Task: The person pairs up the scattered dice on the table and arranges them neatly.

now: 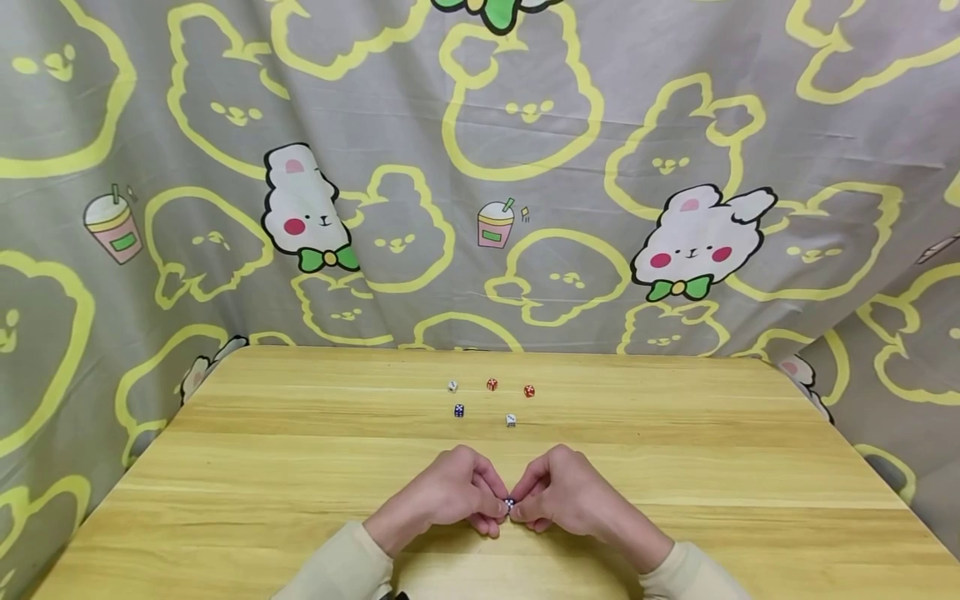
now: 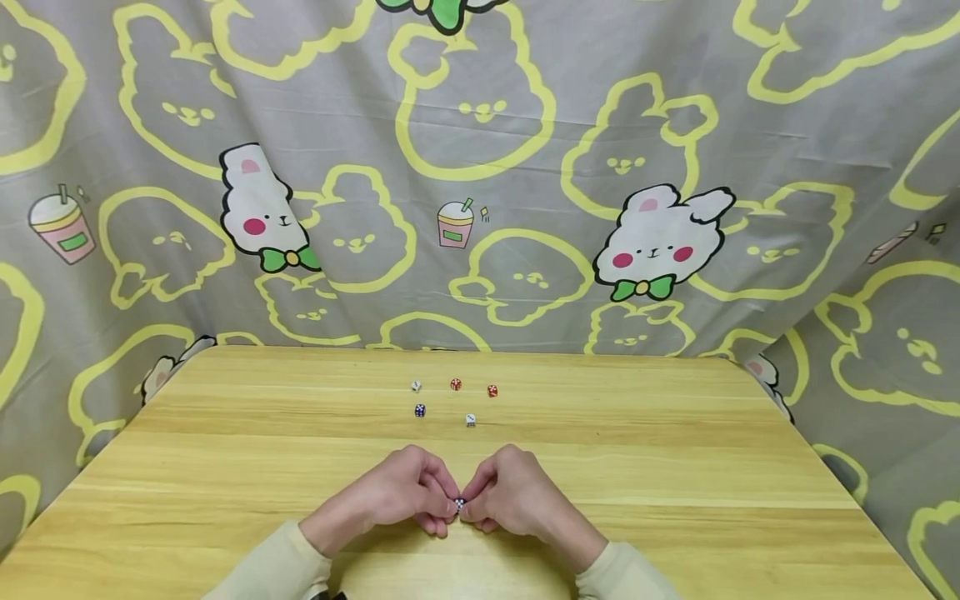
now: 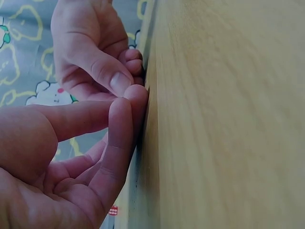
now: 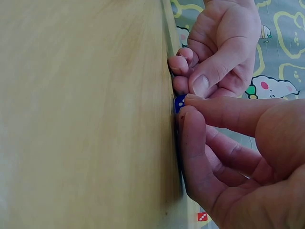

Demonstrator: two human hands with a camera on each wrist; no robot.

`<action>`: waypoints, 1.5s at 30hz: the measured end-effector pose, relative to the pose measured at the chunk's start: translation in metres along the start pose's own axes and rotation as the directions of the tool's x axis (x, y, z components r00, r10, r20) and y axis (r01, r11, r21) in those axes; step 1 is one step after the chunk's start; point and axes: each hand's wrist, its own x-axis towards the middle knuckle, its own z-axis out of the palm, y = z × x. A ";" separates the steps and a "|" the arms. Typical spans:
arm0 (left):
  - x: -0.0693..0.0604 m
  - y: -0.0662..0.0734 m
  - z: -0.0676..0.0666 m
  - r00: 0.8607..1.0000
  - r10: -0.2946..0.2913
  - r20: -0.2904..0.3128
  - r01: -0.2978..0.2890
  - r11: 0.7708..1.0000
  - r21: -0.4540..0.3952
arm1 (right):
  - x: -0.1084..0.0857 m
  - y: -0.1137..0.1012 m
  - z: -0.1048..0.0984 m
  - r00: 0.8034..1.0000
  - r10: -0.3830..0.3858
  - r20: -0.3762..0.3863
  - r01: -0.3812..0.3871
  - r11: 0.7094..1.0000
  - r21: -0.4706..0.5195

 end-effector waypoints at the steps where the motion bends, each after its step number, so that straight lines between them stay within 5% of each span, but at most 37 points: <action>1: 0.000 0.000 0.000 1.000 0.000 0.002 0.000 1.000 -0.002 | 0.000 0.000 0.000 1.000 0.002 0.000 -0.002 1.000 0.000; 45: 0.001 -0.001 -0.001 1.000 0.007 0.014 -0.007 1.000 0.001 | 0.001 -0.001 -0.009 1.000 0.003 0.017 -0.003 0.999 0.035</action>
